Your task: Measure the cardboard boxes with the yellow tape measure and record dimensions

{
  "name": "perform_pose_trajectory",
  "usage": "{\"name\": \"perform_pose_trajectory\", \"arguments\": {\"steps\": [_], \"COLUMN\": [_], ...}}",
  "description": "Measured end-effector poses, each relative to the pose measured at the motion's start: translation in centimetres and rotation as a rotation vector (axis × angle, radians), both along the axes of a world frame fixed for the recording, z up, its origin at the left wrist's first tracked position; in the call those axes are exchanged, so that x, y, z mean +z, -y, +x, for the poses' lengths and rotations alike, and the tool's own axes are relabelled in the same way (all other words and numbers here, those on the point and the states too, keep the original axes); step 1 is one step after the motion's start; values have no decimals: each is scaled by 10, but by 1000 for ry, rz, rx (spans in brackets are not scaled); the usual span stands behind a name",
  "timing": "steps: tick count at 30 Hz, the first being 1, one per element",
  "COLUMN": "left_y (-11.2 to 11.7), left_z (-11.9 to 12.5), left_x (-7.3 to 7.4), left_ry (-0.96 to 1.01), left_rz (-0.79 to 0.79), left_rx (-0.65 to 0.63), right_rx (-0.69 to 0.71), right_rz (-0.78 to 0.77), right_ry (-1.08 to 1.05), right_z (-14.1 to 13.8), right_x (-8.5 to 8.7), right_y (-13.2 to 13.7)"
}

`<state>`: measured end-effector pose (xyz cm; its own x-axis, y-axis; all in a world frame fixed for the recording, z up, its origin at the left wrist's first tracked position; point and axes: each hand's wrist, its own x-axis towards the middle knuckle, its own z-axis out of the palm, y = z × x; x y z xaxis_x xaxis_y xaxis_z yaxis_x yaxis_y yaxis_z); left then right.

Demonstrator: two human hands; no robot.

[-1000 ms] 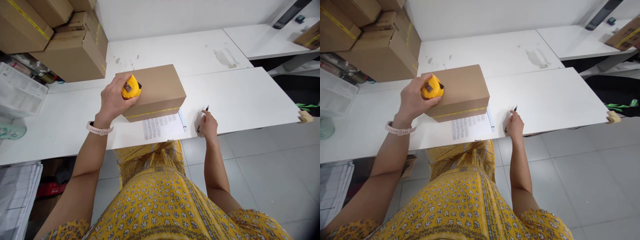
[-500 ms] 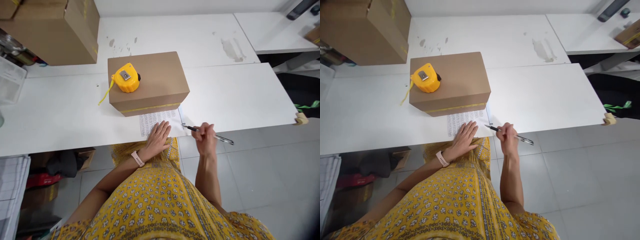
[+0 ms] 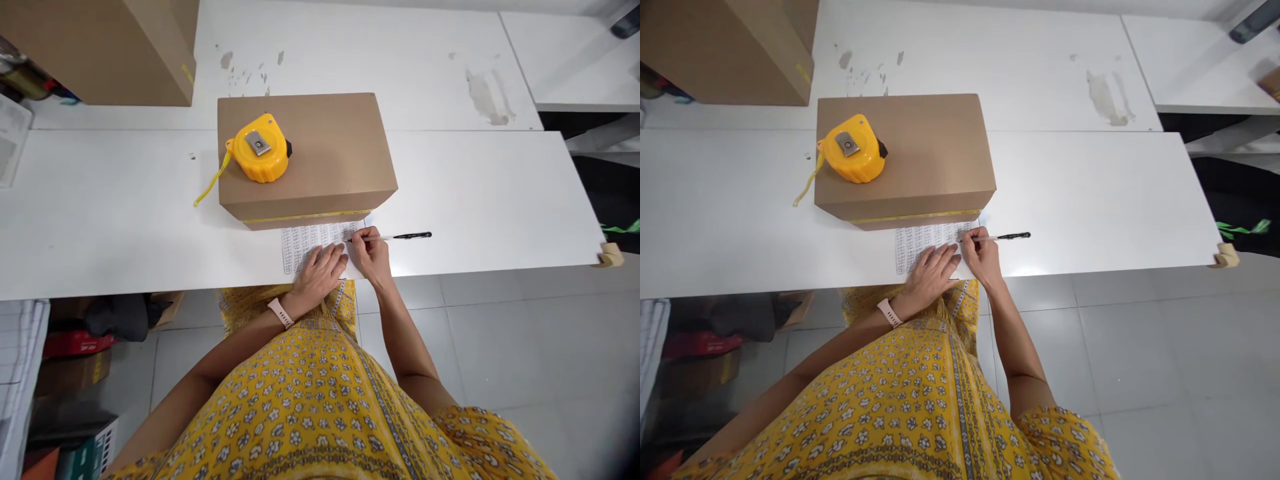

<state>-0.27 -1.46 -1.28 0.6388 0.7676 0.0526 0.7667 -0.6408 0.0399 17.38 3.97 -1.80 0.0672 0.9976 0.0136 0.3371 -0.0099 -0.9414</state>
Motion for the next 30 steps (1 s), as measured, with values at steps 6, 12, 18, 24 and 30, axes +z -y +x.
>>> {"name": "perform_pose_trajectory", "arguments": {"steps": [6,12,18,24,30], "left_y": [-1,1,2,2,1], "left_z": [0,0,0,0,0], "left_x": [-1,-3,-9,-6,-5], "left_ry": [35,29,54,45,70], "left_rz": [-46,-25,39,49,-4], "left_rx": [7,7,5,-7,-2], "right_rx": [34,34,52,65,70], "right_rz": [34,43,71,84,82], "right_ry": [-90,-11,28,38,68], "right_z": [-1,-5,-5,-6,-6], "right_x": [-8,-5,-4,-4,-3], "right_y": [-7,-10,-11,-11,-11]}}
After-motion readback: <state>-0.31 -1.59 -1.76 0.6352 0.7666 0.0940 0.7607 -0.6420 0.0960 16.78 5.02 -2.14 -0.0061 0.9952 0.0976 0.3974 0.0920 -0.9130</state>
